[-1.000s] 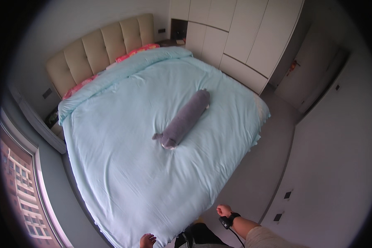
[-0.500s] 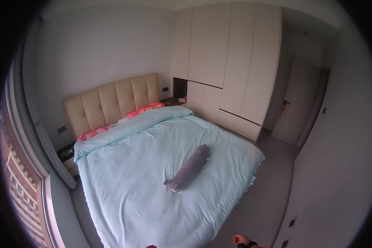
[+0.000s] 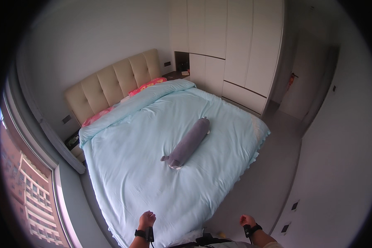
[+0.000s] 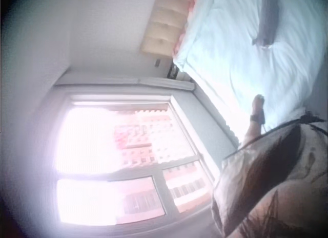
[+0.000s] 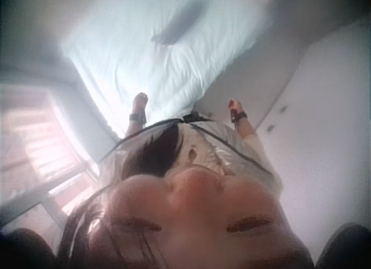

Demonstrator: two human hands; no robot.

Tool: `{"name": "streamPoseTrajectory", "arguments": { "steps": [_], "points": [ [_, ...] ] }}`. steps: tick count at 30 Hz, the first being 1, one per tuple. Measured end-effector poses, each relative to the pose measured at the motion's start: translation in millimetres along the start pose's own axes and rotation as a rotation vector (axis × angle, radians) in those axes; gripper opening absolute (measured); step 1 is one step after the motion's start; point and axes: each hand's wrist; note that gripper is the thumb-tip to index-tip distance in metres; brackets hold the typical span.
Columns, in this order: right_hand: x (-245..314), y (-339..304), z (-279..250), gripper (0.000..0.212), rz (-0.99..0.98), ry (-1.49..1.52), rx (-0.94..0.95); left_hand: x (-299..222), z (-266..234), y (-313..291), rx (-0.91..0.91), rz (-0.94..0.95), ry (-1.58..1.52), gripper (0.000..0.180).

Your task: The person makes a bed by smoothing a light blue duvet and arranging a pink floral pillow and a gray cylindrical pillow. The person repeatedly lifts and spreads the duvet to cover the mattress and aligns the pillows at the head of the bed.

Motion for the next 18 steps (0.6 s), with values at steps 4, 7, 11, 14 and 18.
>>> {"name": "streamPoseTrajectory", "arguments": {
  "steps": [4,7,11,14,18],
  "points": [
    [29.3,3.8,-28.8,0.013,-0.022,-0.01,0.012,25.3,33.4,4.9,-0.015,0.002,0.015,0.005],
    [51.4,1.9,-50.2,0.013,-0.073,0.039,-0.027,49.3,56.2,12.1,0.003,-0.04,0.033,0.005],
    [76.4,-2.9,-88.9,0.013,-0.114,0.139,-0.08,84.7,90.3,27.0,-0.001,-0.066,0.106,0.005],
    [94.9,-5.6,-118.5,0.01,-0.117,0.217,-0.137,113.2,117.8,40.4,0.034,-0.077,0.194,0.005],
    [113.8,-19.3,-149.0,0.008,-0.177,0.252,-0.129,148.6,151.0,59.5,0.028,-0.121,0.26,0.004]
  ]
}}
Point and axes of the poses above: each hand's wrist, its own y-axis towards the middle knuckle, its own z-axis out of the palm, x = y × z, and after that the axes turned 12 degrees about -z, right-handed
